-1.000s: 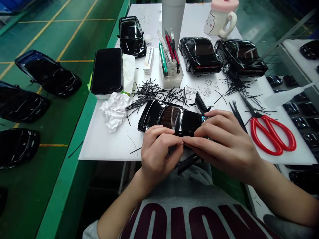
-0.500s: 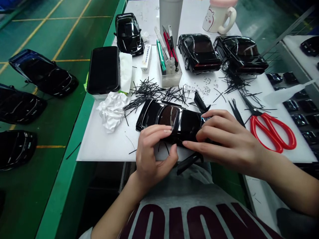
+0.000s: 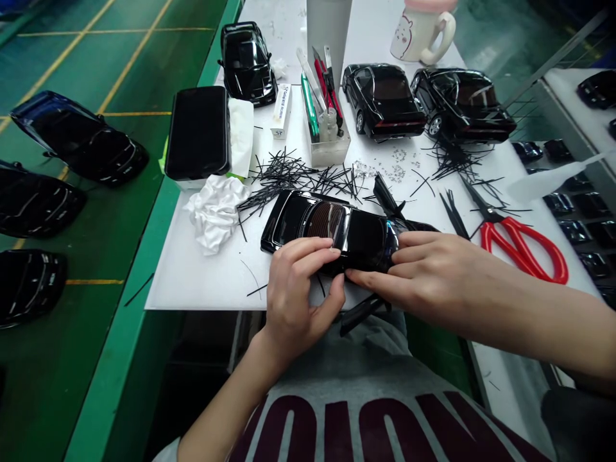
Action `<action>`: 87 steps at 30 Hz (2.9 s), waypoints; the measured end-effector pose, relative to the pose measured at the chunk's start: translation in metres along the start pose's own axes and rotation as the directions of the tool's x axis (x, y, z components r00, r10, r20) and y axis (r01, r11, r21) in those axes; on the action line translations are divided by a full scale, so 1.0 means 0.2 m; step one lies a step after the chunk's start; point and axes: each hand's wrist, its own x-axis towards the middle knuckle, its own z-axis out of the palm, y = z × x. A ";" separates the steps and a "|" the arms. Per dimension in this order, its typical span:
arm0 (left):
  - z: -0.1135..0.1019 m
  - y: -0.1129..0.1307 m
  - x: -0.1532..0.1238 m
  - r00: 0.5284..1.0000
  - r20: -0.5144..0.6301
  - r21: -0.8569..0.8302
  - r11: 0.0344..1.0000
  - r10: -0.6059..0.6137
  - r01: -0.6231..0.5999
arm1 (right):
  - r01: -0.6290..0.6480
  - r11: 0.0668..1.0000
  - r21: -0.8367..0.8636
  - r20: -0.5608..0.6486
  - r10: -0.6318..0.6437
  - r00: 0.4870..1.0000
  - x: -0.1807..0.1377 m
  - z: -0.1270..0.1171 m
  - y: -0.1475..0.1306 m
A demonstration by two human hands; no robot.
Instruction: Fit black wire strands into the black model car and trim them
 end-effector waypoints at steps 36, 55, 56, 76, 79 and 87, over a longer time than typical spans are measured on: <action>0.01 0.01 0.00 1.000 0.026 0.075 0.997 0.004 -0.006 | -0.176 0.959 0.224 0.114 0.154 0.982 -0.08 -0.05 -0.02; -0.02 -0.01 -0.02 0.993 0.090 0.197 0.979 -0.081 0.062 | -0.216 0.932 0.291 -0.032 0.236 0.971 0.00 -0.01 -0.05; -0.02 -0.01 -0.02 0.992 0.090 0.199 0.978 -0.084 0.064 | -0.219 0.927 0.305 -0.026 0.237 0.971 0.00 -0.01 -0.05; -0.04 -0.01 -0.02 0.994 0.100 0.202 0.979 -0.031 0.010 | -0.208 0.877 0.433 0.079 0.193 0.978 -0.03 0.02 -0.05; -0.04 -0.02 -0.02 0.998 0.068 0.160 0.987 -0.020 0.009 | -0.192 0.885 0.424 0.010 0.207 0.978 -0.08 0.02 -0.04; -0.04 -0.01 0.01 0.992 0.061 0.177 0.977 0.112 -0.122 | -0.135 0.908 0.396 -0.111 0.194 0.975 -0.15 -0.01 -0.01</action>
